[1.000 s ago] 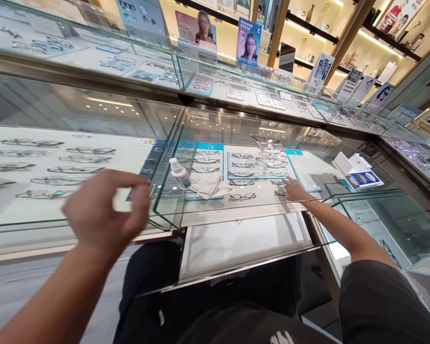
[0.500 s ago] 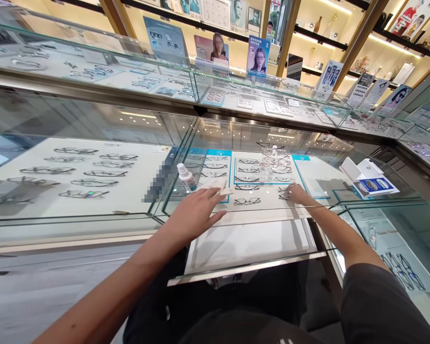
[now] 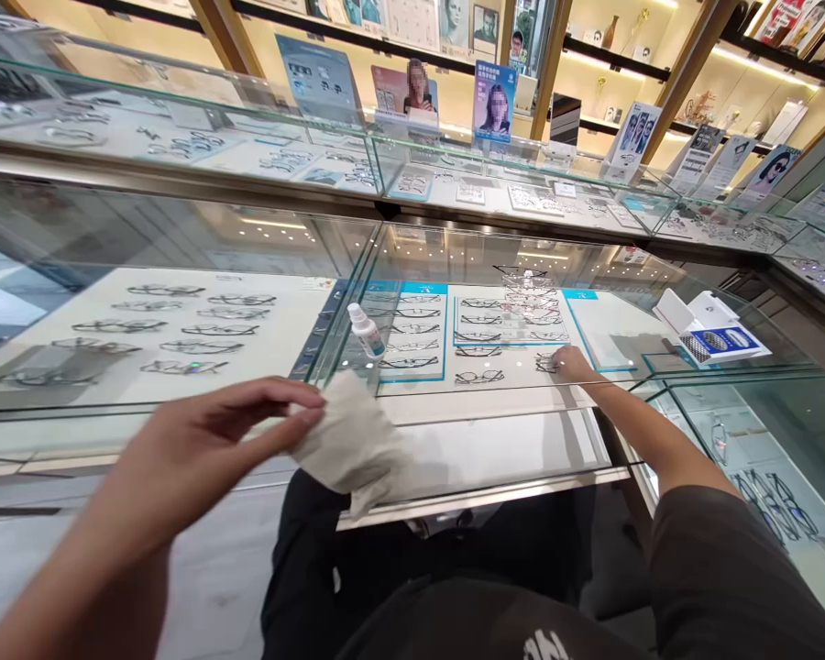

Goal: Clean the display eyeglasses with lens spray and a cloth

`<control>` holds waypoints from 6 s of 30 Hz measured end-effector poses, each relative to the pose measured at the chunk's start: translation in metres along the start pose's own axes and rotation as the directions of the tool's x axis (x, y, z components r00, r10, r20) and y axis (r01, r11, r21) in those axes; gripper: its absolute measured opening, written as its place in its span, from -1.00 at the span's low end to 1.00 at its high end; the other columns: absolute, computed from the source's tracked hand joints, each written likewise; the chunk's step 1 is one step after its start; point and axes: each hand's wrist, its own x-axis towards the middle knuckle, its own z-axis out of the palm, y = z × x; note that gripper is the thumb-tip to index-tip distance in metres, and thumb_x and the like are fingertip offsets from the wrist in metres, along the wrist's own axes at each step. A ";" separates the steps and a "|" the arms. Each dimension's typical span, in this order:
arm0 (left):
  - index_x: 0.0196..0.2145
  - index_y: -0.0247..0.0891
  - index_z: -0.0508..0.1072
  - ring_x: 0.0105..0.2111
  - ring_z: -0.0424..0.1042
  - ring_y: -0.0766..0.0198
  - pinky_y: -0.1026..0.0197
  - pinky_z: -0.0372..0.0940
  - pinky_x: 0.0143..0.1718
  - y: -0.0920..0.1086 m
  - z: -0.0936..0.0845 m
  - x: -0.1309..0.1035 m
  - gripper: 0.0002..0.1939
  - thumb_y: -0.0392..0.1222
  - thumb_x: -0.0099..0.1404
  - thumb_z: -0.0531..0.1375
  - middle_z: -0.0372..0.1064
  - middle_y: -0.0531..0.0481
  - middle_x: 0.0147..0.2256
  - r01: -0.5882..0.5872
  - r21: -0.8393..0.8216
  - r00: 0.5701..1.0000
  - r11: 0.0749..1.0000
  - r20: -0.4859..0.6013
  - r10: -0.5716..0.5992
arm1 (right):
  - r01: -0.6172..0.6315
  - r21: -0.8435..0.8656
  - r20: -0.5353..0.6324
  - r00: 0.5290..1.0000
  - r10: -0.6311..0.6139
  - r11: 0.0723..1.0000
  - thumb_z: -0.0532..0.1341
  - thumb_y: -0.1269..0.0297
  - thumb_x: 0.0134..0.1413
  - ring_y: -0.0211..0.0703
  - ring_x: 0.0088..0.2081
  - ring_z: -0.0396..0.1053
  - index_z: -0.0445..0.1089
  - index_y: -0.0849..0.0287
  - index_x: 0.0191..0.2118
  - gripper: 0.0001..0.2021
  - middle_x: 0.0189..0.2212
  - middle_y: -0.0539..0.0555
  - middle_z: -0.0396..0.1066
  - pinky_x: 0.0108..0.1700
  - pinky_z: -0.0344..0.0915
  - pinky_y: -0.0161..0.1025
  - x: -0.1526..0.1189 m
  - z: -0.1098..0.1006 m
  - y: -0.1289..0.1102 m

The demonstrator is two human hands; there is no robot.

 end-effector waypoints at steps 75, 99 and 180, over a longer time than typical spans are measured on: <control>-0.19 -0.21 0.51 -0.30 0.29 0.19 0.19 0.13 -0.30 -0.074 -0.012 0.116 -0.73 -0.12 0.12 0.25 0.30 0.05 -0.37 0.390 0.214 0.908 0.896 -0.253 -0.335 | 0.192 0.124 -0.179 0.969 -0.169 0.973 0.34 0.29 0.03 0.17 0.13 0.23 0.36 0.11 -0.04 -0.66 0.02 0.19 0.40 0.23 0.09 0.08 0.107 -0.212 -0.130; -0.25 -0.16 0.52 -0.35 0.30 0.21 0.20 0.12 -0.34 -0.090 -0.007 0.126 -0.78 -0.10 0.15 0.19 0.32 0.07 -0.40 0.426 0.216 0.882 0.878 -0.316 -0.350 | 0.215 0.255 -0.223 0.962 -0.159 0.943 0.25 0.21 0.06 0.14 0.09 0.28 0.36 0.11 -0.43 -0.87 -0.14 0.14 0.49 0.29 0.08 0.12 0.103 -0.216 -0.127; 0.21 -0.60 0.39 0.28 0.31 -0.43 -0.35 0.24 0.25 -0.062 -0.004 0.143 -0.34 -0.14 0.28 -0.03 0.32 -0.60 0.21 0.443 0.544 0.892 0.712 -0.343 -0.293 | 0.297 0.231 -0.112 0.954 -0.278 0.926 0.19 0.28 0.33 0.01 -0.02 0.39 0.57 0.19 -0.19 -0.80 -0.11 0.21 0.56 0.08 0.27 -0.10 -0.035 -0.035 -0.140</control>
